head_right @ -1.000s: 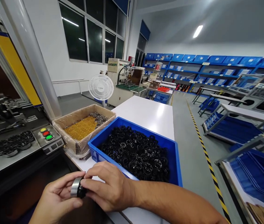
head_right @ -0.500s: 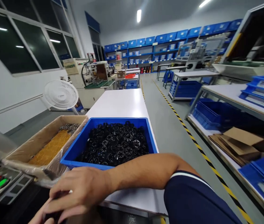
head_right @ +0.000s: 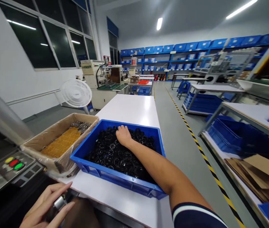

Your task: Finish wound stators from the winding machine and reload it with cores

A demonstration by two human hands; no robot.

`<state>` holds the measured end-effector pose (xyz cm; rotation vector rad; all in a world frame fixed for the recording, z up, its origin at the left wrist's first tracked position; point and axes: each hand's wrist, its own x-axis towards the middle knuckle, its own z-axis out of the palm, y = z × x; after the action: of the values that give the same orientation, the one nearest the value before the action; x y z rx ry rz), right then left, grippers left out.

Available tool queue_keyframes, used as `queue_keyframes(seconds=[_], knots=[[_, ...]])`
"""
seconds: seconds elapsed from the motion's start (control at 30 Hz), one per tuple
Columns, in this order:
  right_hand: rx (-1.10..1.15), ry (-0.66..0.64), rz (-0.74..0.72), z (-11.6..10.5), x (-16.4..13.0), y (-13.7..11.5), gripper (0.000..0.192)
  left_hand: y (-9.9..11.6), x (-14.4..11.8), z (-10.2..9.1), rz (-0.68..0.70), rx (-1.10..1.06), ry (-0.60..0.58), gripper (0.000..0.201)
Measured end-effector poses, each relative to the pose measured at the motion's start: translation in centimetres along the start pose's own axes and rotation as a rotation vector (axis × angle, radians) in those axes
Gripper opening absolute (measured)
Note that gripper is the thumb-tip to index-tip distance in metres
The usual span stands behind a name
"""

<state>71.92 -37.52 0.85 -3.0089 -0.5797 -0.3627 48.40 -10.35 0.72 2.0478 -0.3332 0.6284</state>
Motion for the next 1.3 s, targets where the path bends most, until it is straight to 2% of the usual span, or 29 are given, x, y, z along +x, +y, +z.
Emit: queue_keyframes(seconds=[0.07, 0.1, 0.2, 0.3, 0.37, 0.43, 0.6, 0.7, 0.83, 1.03, 1.2, 1.3], knots=[[0.052, 0.014, -0.036, -0.9, -0.1, -1.4, 0.024, 0.7, 0.1, -0.9, 0.063, 0.09, -0.004, 0.048], [0.09, 0.031, -0.063, -1.6, -0.3, -2.5, 0.021, 1.0, 0.1, -1.3, 0.048, 0.099, 0.012, 0.049], [0.231, 0.093, -0.2, -3.9, -2.7, -6.5, 0.013, 1.5, -0.4, -1.9, -0.134, -0.007, -0.001, 0.041], [0.447, 0.166, -0.444, -5.9, -7.2, -10.4, 0.005, 1.6, -0.8, -1.4, -0.334, -0.252, -0.012, 0.041], [0.719, 0.313, -0.675, -6.6, -9.9, -12.2, 0.003, 1.6, -0.8, -0.7, -0.41, -0.417, 0.0, 0.045], [0.868, 0.407, -0.817, -6.6, -11.4, -13.1, 0.007, 1.6, -0.6, 0.0, -0.449, -0.541, -0.014, 0.048], [0.915, 0.428, -0.901, -5.5, -11.5, -13.3, 0.004, 2.2, -0.2, 1.0, -0.427, -0.637, -0.009, 0.05], [0.898, 0.426, -0.931, -5.5, -11.1, -13.0, 0.003, 2.9, -0.3, 1.1, -0.463, -0.552, 0.08, 0.043], [0.827, 0.454, -0.907, -6.3, -10.8, -12.5, 0.022, 3.5, -0.6, 1.0, -0.56, -0.468, 0.18, 0.044], [0.751, 0.473, -0.979, -6.3, -10.8, -12.3, 0.035, 3.5, -0.7, 0.8, -0.568, -0.494, 0.147, 0.046], [0.743, 0.488, -1.009, -6.3, -10.9, -12.3, 0.026, 4.1, -0.9, 0.9, -0.6, -0.523, 0.173, 0.046], [0.731, 0.504, -1.028, -6.5, -10.9, -12.3, 0.031, 4.2, -1.0, 0.8, -0.598, -0.526, 0.16, 0.046]])
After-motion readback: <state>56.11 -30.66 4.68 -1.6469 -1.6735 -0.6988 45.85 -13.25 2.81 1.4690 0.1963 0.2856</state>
